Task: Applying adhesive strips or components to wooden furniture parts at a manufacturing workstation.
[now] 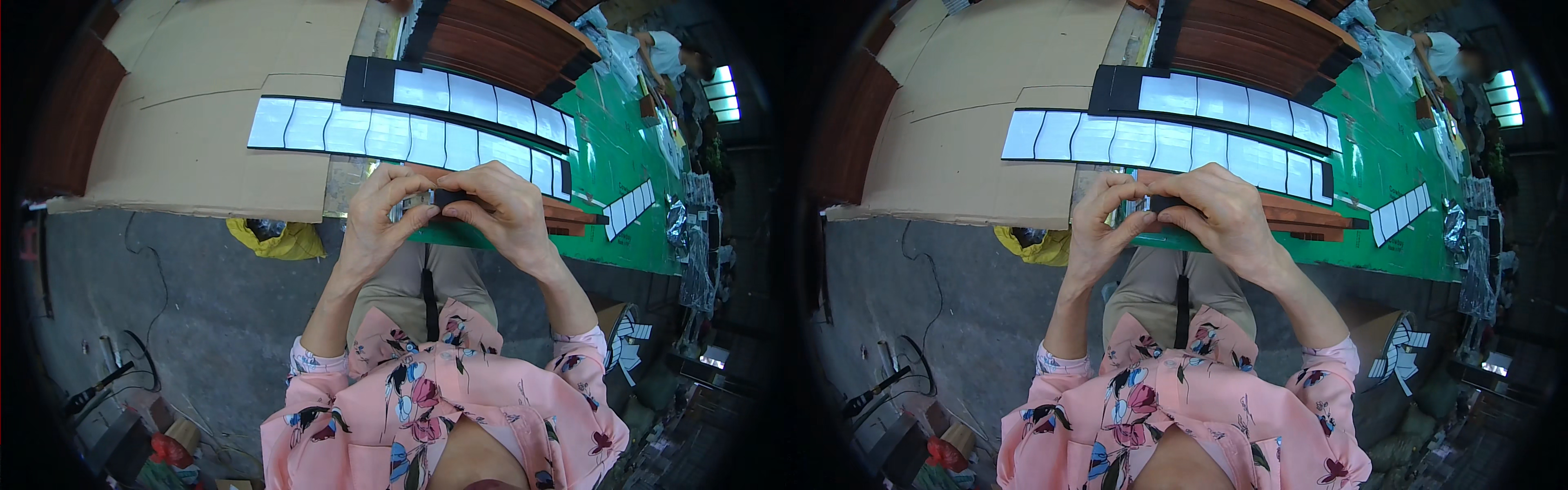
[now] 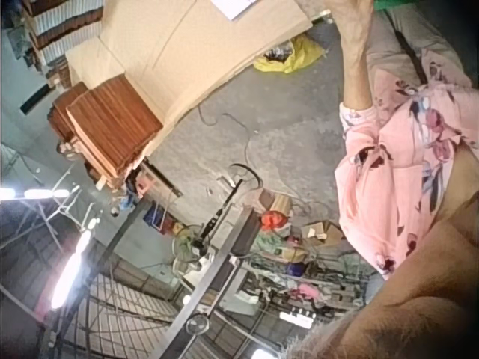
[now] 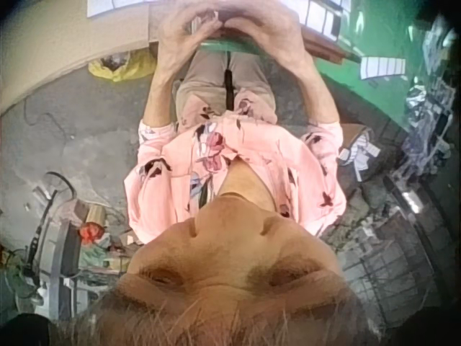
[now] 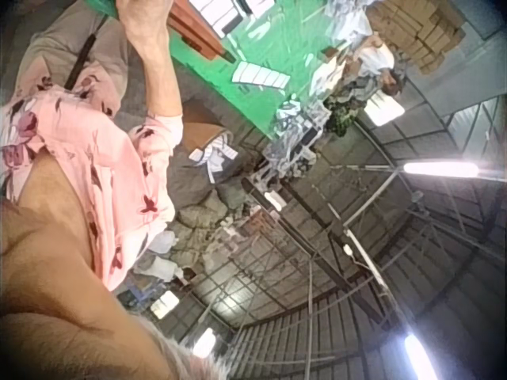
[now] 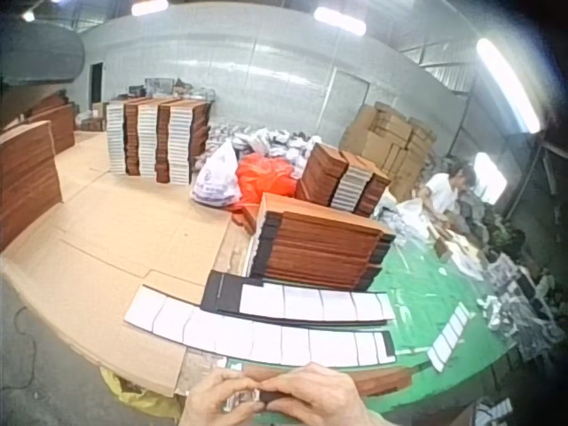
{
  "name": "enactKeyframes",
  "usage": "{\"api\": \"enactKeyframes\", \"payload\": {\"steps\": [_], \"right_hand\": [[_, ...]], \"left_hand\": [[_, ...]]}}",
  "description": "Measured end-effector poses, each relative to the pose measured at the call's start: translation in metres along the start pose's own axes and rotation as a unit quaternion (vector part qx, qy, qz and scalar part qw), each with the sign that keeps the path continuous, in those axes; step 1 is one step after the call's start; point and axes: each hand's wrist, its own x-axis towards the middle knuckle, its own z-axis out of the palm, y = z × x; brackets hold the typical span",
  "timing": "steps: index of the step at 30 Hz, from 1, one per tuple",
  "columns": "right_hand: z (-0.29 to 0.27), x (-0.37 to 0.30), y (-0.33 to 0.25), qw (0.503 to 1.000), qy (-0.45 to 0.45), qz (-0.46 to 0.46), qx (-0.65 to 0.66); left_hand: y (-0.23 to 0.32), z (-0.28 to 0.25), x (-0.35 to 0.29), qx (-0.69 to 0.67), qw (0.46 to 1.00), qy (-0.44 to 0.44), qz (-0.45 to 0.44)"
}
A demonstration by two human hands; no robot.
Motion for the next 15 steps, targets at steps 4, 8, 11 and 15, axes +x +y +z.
{"api": "enactKeyframes", "payload": {"steps": [4, 8, 11, 15], "right_hand": [[0.0002, 0.0002, 0.0004, 1.0, 0.001, 0.002, 0.0], [-0.0007, 0.0013, -0.0014, 1.0, 0.0, 0.006, 0.0], [-0.0009, 0.0008, -0.0016, 1.0, -0.003, 0.011, 0.0], [-0.0022, 0.0007, -0.0034, 1.0, -0.017, -0.004, -0.018]], "left_hand": [[0.0004, -0.0002, 0.0003, -0.007, 1.0, -0.002, -0.009], [-0.0023, -0.0001, 0.0007, 0.0, 1.0, -0.004, 0.002], [-0.0035, 0.0009, -0.0002, 0.002, 1.0, -0.005, 0.009], [-0.0037, 0.0023, -0.0023, 0.012, 1.0, 0.005, 0.004]]}}
